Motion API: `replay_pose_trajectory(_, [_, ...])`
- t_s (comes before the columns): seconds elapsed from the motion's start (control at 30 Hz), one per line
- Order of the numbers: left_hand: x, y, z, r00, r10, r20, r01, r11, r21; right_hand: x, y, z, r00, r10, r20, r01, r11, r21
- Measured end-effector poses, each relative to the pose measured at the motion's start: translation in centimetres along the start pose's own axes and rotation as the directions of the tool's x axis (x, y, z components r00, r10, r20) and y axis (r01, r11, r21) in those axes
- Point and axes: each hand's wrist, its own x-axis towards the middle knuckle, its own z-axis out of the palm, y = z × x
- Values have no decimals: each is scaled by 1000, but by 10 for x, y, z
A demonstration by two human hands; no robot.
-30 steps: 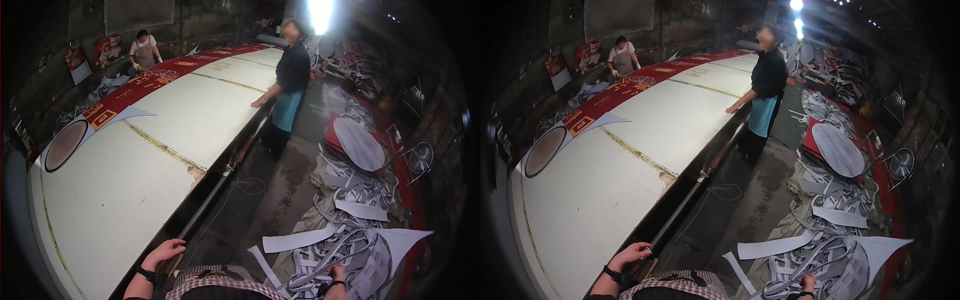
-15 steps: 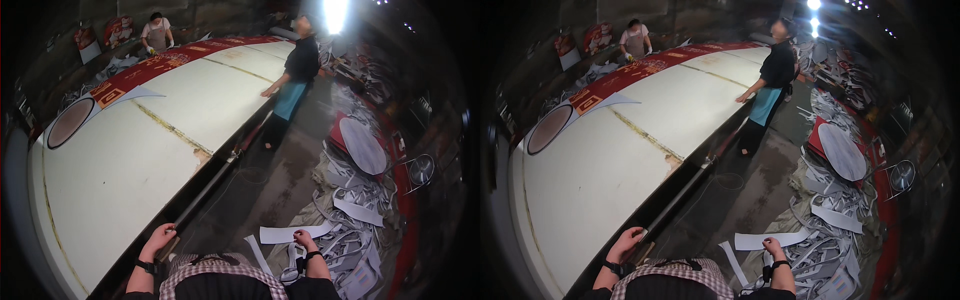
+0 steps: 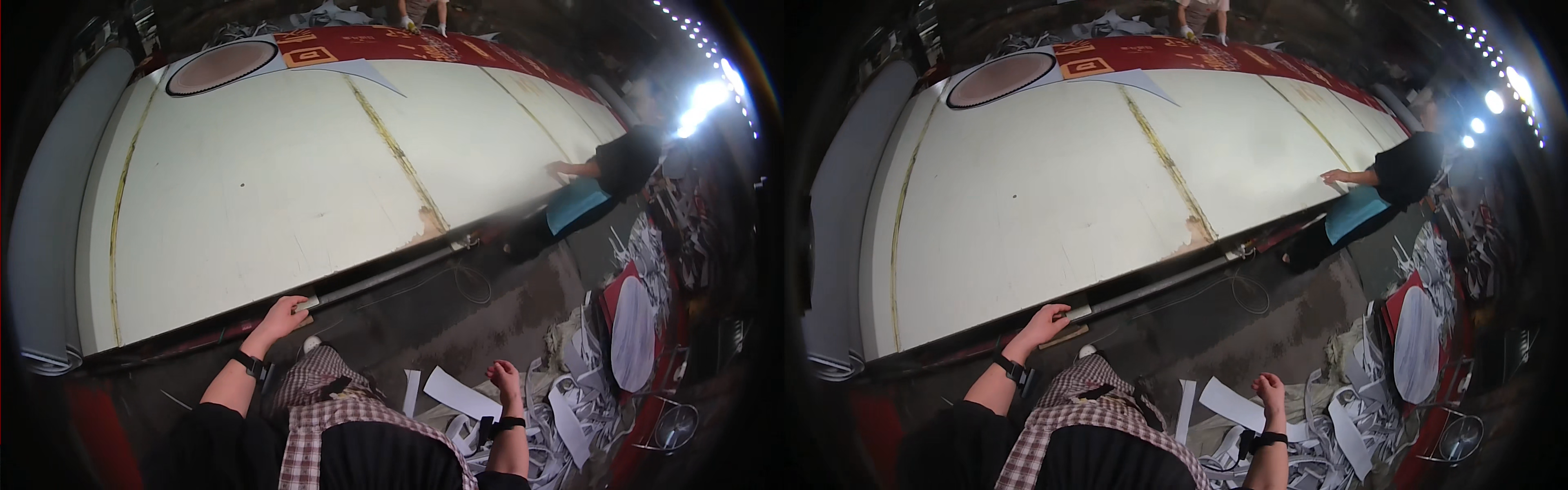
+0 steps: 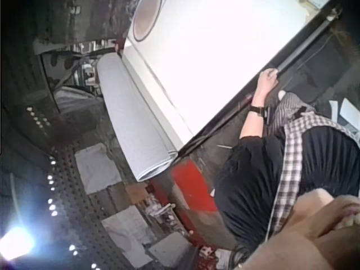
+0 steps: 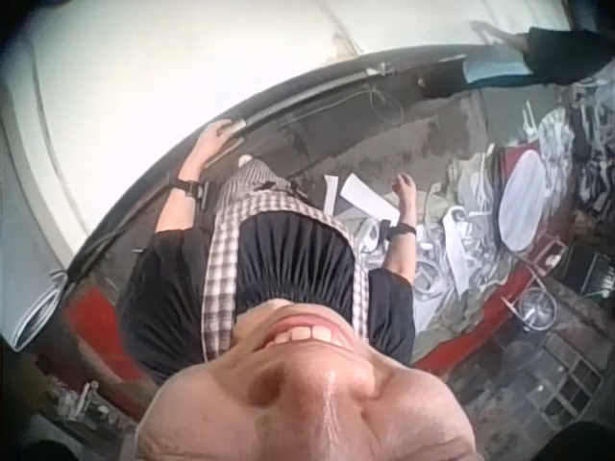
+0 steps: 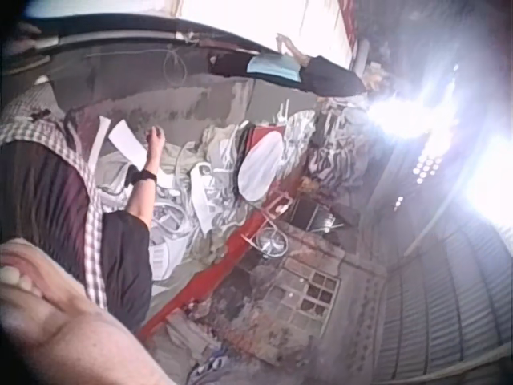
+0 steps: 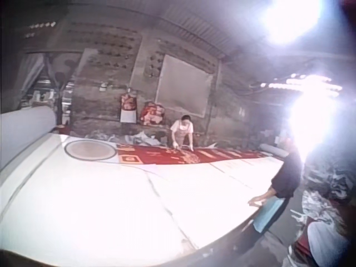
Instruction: The person is using an electric rotary cutter to cut out shapes for car mats from large sheets of material.
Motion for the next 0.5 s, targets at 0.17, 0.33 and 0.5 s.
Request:
replay_pose_trajectory(0.17, [39,-22,-16,982,-90,-166,77,994,-83,31,-57,72,986,-76,149,78,997,-7])
replay_pose_trajectory(0.33, [91,-23,-44,962,-49,-267,55,998,14,66,-122,131,958,-111,264,118,993,-8])
replay_pose_trajectory(0.5, [155,0,-77,980,-7,-201,17,999,48,91,-183,171,961,-161,227,177,983,-53])
